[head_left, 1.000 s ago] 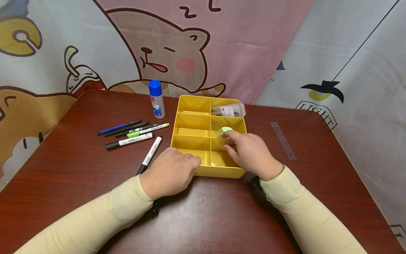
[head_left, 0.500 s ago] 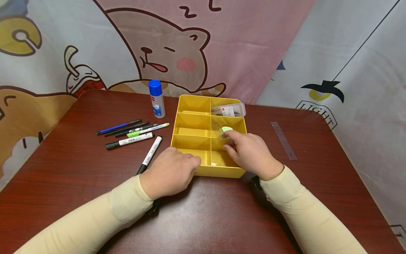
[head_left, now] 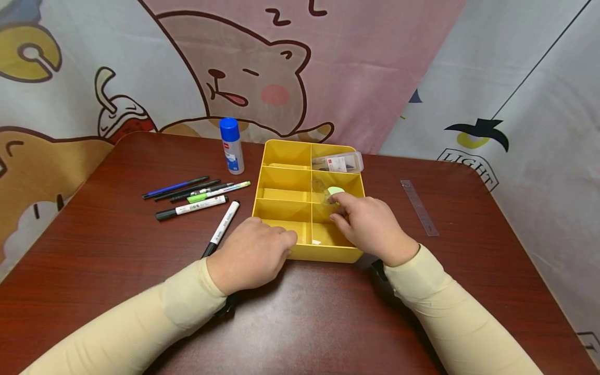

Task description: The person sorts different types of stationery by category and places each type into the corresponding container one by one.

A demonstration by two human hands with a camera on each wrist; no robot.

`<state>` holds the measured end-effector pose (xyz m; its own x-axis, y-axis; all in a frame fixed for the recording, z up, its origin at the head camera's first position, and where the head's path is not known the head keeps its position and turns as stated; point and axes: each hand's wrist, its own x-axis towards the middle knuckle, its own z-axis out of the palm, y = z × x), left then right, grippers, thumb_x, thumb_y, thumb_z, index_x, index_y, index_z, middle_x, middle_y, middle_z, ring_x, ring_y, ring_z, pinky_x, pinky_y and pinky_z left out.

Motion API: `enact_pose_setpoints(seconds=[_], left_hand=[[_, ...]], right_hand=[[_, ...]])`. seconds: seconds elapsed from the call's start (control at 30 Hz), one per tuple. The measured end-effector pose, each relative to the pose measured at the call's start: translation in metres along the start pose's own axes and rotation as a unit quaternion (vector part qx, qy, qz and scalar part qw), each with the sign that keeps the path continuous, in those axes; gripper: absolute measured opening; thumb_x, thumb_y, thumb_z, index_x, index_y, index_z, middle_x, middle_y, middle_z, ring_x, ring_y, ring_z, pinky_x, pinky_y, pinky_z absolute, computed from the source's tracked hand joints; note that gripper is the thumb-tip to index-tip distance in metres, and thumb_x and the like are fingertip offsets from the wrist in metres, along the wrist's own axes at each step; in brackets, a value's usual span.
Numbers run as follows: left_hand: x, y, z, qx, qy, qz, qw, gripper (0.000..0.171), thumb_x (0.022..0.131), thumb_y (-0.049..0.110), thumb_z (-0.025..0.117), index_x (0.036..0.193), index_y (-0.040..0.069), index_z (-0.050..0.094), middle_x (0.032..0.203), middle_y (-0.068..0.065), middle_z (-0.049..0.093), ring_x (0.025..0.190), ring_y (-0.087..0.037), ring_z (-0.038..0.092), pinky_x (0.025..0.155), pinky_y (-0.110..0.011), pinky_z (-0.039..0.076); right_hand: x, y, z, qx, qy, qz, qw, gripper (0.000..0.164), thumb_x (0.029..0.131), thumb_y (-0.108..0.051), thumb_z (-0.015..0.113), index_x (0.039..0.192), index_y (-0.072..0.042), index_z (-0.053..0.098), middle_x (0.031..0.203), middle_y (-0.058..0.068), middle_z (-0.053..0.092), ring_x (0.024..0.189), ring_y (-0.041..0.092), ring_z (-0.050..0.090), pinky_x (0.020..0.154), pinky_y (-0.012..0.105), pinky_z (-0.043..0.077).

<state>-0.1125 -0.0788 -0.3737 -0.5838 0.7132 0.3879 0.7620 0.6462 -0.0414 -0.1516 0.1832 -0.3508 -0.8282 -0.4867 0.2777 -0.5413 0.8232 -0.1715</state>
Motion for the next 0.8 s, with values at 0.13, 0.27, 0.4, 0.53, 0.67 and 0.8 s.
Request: enact_pose_setpoints(seconds=[0.13, 0.27, 0.4, 0.53, 0.67, 0.8], left_hand=[[0.0002, 0.0000, -0.0002, -0.001, 0.001, 0.001, 1.0000, 0.030, 0.090, 0.020, 0.070, 0.069, 0.020, 0.048, 0.057, 0.007, 0.045, 0.045, -0.014, 0.044, 0.048, -0.035, 0.029], [0.0001, 0.0000, -0.0003, -0.001, 0.000, 0.000, 1.0000, 0.030, 0.090, 0.020, 0.070, 0.069, 0.020, 0.048, 0.057, 0.007, 0.046, 0.046, -0.014, 0.045, 0.049, -0.035, 0.029], [0.0001, -0.0001, -0.0004, -0.001, 0.002, 0.001, 1.0000, 0.030, 0.090, 0.020, 0.070, 0.069, 0.020, 0.048, 0.057, 0.007, 0.046, 0.045, -0.014, 0.045, 0.049, -0.035, 0.029], [0.0003, -0.0002, -0.0003, 0.001, 0.004, 0.002, 1.0000, 0.031, 0.090, 0.020, 0.070, 0.069, 0.020, 0.047, 0.057, 0.007, 0.045, 0.045, -0.014, 0.044, 0.048, -0.034, 0.029], [0.0004, -0.0003, 0.0000, 0.001, 0.006, 0.003, 1.0000, 0.031, 0.090, 0.020, 0.070, 0.069, 0.020, 0.047, 0.057, 0.007, 0.044, 0.045, -0.013, 0.043, 0.048, -0.034, 0.028], [0.0004, -0.0003, 0.0002, 0.001, 0.008, 0.004, 1.0000, 0.032, 0.090, 0.020, 0.070, 0.069, 0.020, 0.047, 0.057, 0.007, 0.044, 0.045, -0.013, 0.044, 0.048, -0.034, 0.028]], right_hand=[[0.0001, 0.0003, 0.0000, 0.001, 0.000, -0.001, 1.000, 0.027, 0.095, -0.020, 0.076, 0.119, -0.011, 0.069, 0.089, 0.001, 0.079, 0.073, 0.023, 0.074, 0.066, 0.047, 0.057], [-0.0001, 0.0006, 0.0000, 0.001, 0.000, -0.002, 1.000, 0.027, 0.095, -0.020, 0.076, 0.119, -0.011, 0.069, 0.088, 0.001, 0.079, 0.072, 0.022, 0.074, 0.066, 0.047, 0.057], [-0.0001, 0.0004, -0.0001, 0.002, 0.000, -0.001, 1.000, 0.027, 0.095, -0.021, 0.076, 0.119, -0.011, 0.069, 0.086, 0.000, 0.078, 0.070, 0.023, 0.072, 0.065, 0.047, 0.056], [0.0000, 0.0002, -0.0003, 0.003, -0.002, -0.001, 1.000, 0.026, 0.095, -0.021, 0.075, 0.119, -0.011, 0.069, 0.085, 0.001, 0.077, 0.069, 0.023, 0.071, 0.064, 0.046, 0.055], [-0.0002, 0.0002, -0.0006, 0.004, -0.006, -0.002, 1.000, 0.026, 0.096, -0.021, 0.075, 0.119, -0.011, 0.069, 0.085, 0.001, 0.076, 0.069, 0.023, 0.070, 0.064, 0.046, 0.055], [-0.0002, 0.0003, -0.0008, 0.005, -0.008, -0.002, 1.000, 0.026, 0.096, -0.021, 0.075, 0.119, -0.011, 0.069, 0.084, 0.000, 0.076, 0.069, 0.023, 0.070, 0.064, 0.046, 0.055]])
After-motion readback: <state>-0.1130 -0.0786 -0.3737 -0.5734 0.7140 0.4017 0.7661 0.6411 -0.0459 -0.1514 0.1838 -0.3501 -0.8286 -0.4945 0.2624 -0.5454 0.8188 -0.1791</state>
